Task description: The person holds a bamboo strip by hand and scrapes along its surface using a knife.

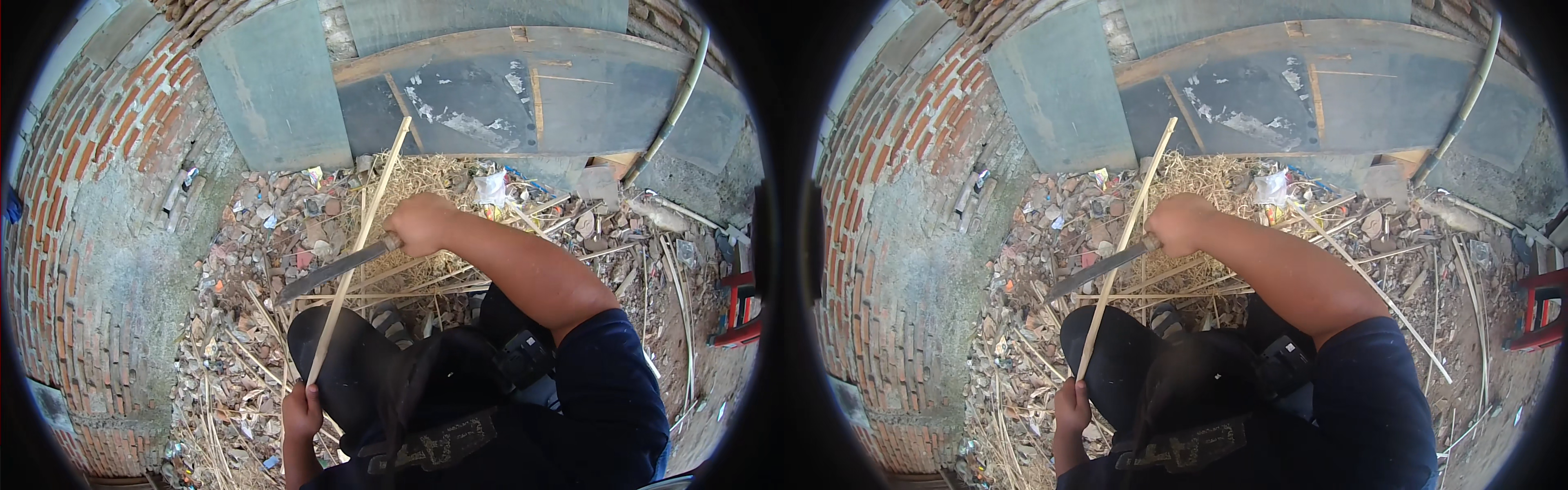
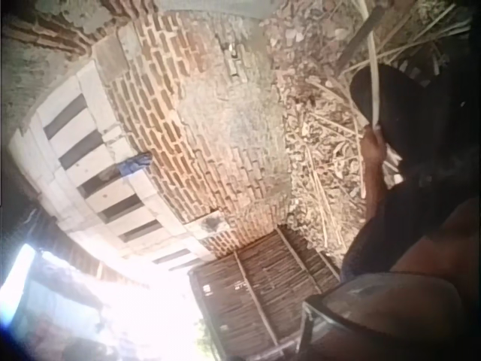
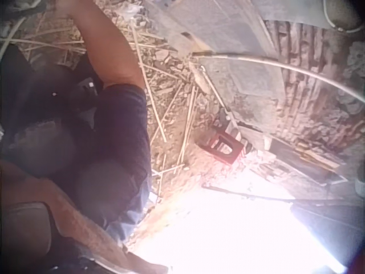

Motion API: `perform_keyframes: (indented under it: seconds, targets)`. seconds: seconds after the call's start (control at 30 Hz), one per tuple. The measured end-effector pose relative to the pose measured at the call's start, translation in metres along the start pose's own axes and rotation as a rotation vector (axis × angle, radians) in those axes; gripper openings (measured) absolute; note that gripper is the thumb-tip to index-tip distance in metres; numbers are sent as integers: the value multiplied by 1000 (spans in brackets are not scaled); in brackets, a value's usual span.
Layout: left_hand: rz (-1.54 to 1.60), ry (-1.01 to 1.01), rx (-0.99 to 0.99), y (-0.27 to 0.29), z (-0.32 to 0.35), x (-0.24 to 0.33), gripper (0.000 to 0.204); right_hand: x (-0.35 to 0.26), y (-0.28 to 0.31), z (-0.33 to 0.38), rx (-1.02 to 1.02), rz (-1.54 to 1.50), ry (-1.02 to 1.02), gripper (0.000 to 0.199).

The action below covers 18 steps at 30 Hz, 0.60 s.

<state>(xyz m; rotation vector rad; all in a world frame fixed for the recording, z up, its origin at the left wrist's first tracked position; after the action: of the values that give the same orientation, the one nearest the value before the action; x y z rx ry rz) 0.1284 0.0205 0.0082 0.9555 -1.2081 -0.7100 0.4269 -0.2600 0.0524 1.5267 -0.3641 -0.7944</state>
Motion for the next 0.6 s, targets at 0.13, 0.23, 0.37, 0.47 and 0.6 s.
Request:
perform_keyframes:
  seconds: [0.13,0.23,0.37,0.47,0.6]
  targets:
    - [25,-12,35,-6,1,-9,47,45,-16,-12,-162,-357,-176,21]
    - [-25,-13,54,-3,0,-6,47,94,-16,-12,147,-384,-358,25]
    - [-62,13,-24,2,1,-2,48,89,-18,-8,132,-285,-309,24]
    - [-36,1,-32,2,-1,0,49,55,-6,-5,9,-237,-270,24]
    - [16,-34,-2,4,-5,0,48,16,7,0,-67,-170,-125,24]
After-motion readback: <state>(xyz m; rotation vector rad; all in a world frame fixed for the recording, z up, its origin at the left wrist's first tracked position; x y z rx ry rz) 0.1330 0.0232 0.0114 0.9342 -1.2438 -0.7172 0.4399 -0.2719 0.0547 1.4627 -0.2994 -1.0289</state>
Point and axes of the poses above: each hand's wrist, its own z-axis away from the middle knuckle, its own y-axis out of the back of the hand, x = y × z, the point moved 7 cm from there along -z, towards the middle knuckle, and after that the axes turned 1 degree about -x, right-handed, at the moved point
